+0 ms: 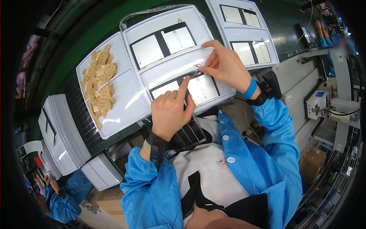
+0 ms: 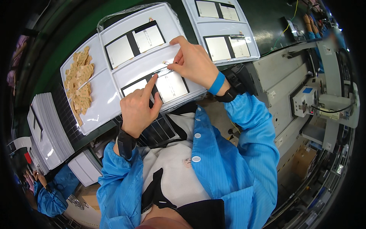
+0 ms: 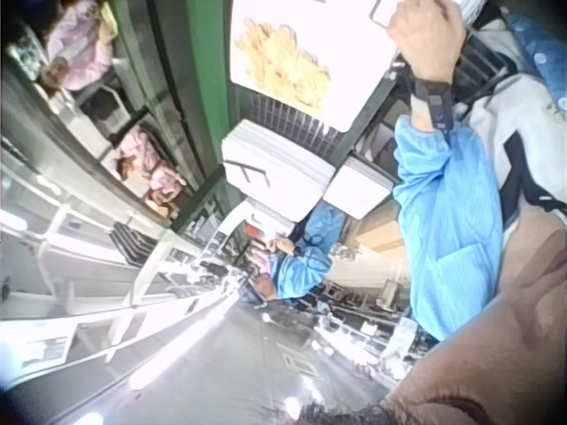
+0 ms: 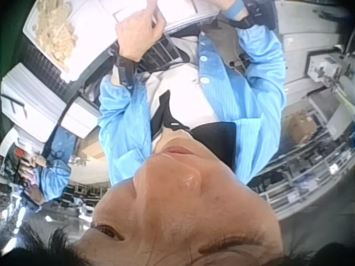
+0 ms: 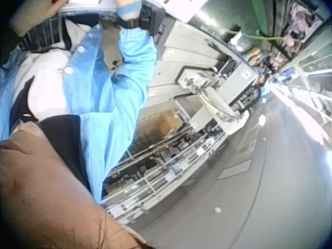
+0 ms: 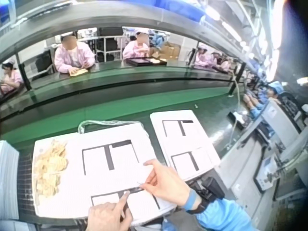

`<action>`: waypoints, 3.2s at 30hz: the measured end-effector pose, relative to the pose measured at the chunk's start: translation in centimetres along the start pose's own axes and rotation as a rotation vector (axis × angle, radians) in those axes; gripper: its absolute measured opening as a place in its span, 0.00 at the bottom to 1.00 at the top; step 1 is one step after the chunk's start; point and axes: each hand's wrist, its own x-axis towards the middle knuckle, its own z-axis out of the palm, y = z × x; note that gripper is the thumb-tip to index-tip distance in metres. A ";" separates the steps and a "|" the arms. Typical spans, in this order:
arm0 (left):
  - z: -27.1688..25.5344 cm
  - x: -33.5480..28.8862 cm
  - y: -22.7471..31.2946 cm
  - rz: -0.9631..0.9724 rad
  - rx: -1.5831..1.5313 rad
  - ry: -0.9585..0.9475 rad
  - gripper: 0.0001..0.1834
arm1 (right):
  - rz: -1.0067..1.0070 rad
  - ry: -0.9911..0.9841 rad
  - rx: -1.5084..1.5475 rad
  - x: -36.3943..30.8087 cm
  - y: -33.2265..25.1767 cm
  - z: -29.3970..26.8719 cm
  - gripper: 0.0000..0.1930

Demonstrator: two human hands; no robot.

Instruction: Applying small components and stickers to parts held in assembly trays.

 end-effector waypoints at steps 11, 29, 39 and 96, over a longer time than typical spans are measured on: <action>0.3 -0.1 0.1 -0.016 -0.010 0.033 0.29 | -0.479 -0.139 -0.475 -4.1 -0.2 1.3 0.31; -5.1 -1.9 -6.3 -0.414 0.035 -0.061 0.18 | -0.088 0.265 -0.072 -4.4 3.8 -0.4 0.21; -7.1 -1.0 -3.4 -0.360 0.016 0.131 0.14 | -0.195 0.517 -0.075 -3.9 3.3 0.1 0.11; -6.5 5.3 -3.7 -0.326 -1.199 0.037 0.10 | -0.156 0.285 0.095 1.3 5.3 -11.2 0.17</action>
